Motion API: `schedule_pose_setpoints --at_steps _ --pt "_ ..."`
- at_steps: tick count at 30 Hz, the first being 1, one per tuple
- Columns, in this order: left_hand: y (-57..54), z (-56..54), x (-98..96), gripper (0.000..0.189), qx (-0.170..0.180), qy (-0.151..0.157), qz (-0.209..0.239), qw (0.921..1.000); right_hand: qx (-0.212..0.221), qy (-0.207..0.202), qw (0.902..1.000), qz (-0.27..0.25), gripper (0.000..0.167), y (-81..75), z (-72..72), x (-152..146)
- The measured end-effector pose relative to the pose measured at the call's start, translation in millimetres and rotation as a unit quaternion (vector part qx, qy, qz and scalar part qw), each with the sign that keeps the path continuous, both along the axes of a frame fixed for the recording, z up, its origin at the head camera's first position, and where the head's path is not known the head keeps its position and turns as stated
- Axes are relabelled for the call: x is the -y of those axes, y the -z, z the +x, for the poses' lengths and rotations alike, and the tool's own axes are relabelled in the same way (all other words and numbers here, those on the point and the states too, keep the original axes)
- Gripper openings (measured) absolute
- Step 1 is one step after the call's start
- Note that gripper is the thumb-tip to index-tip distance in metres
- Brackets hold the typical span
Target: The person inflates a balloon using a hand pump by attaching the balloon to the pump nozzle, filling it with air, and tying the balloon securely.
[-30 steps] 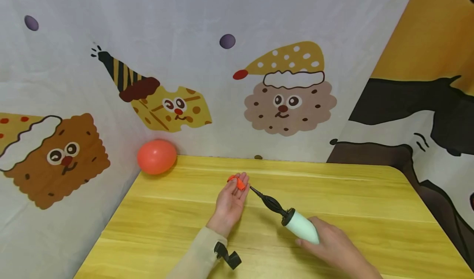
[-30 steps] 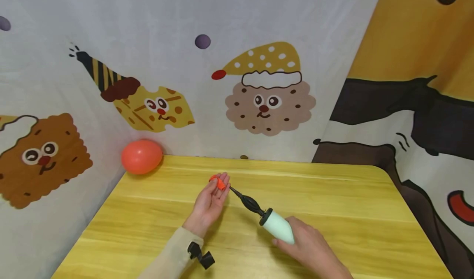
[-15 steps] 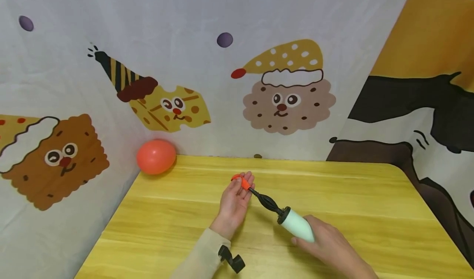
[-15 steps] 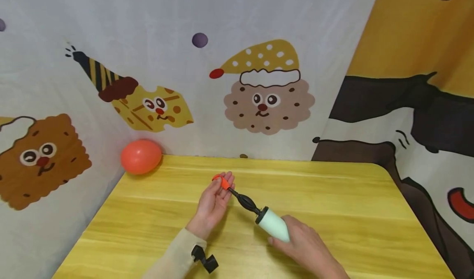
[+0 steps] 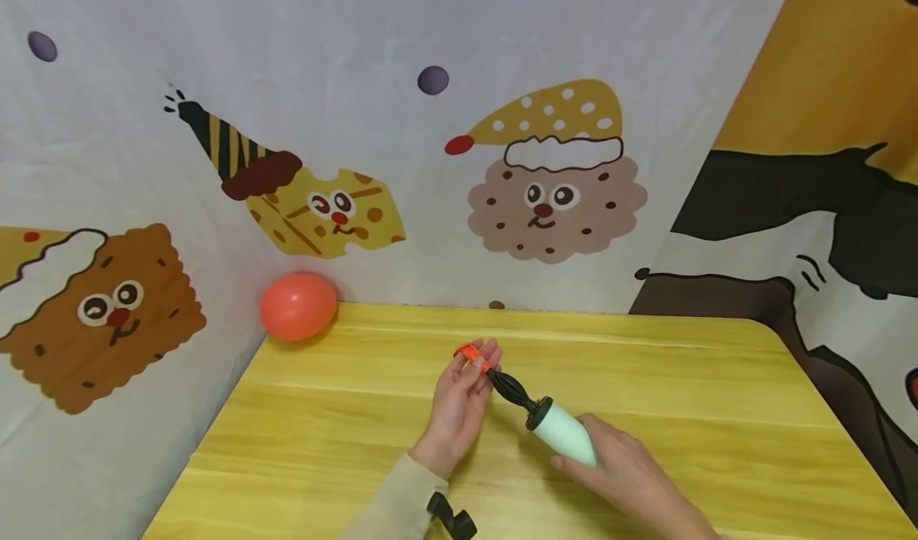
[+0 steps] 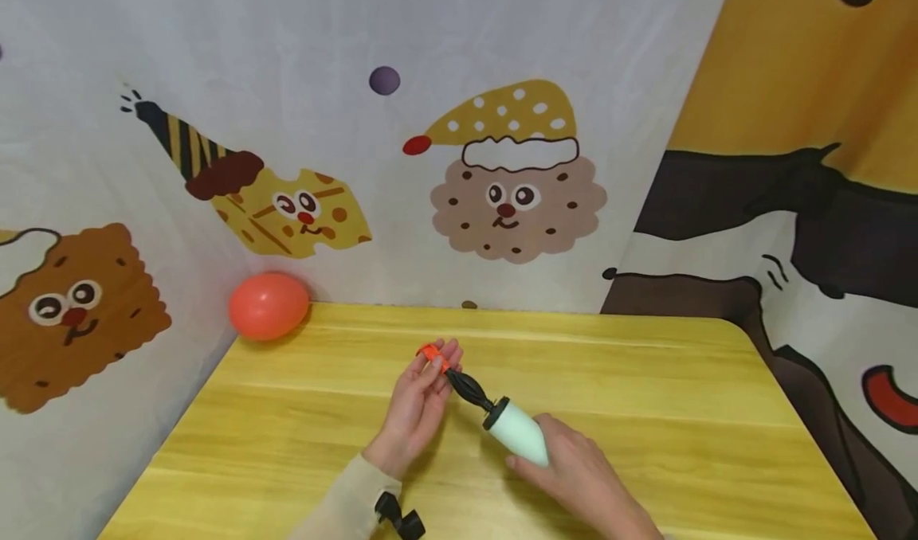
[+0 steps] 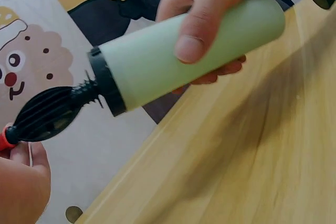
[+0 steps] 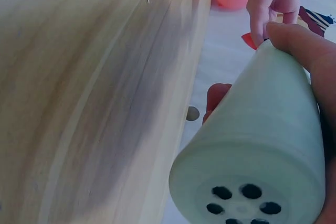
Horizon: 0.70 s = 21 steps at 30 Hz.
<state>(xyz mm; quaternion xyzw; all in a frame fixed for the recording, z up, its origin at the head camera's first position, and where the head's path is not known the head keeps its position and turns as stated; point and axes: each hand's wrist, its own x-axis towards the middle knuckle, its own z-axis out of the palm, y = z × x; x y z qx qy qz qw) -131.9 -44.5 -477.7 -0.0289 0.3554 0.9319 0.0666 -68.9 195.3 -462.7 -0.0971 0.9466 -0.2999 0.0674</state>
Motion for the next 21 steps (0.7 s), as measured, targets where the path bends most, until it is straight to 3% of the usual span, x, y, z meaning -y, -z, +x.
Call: schedule_pose_setpoints --at_steps 7,16,21 --pt "4.7 3.3 -5.5 0.034 -0.019 0.027 -0.047 0.9984 0.002 0.000 0.9998 -0.022 0.062 -1.3 -3.1 5" --pt "7.2 5.6 -6.0 0.022 -0.048 0.062 -0.053 0.9955 0.019 -0.008 0.9984 -0.052 0.061 -1.8 -2.3 10" --pt "3.4 5.9 -6.5 0.028 -0.058 0.074 -0.071 0.9930 0.011 -0.009 0.9980 -0.062 0.060 -1.6 -1.6 12"
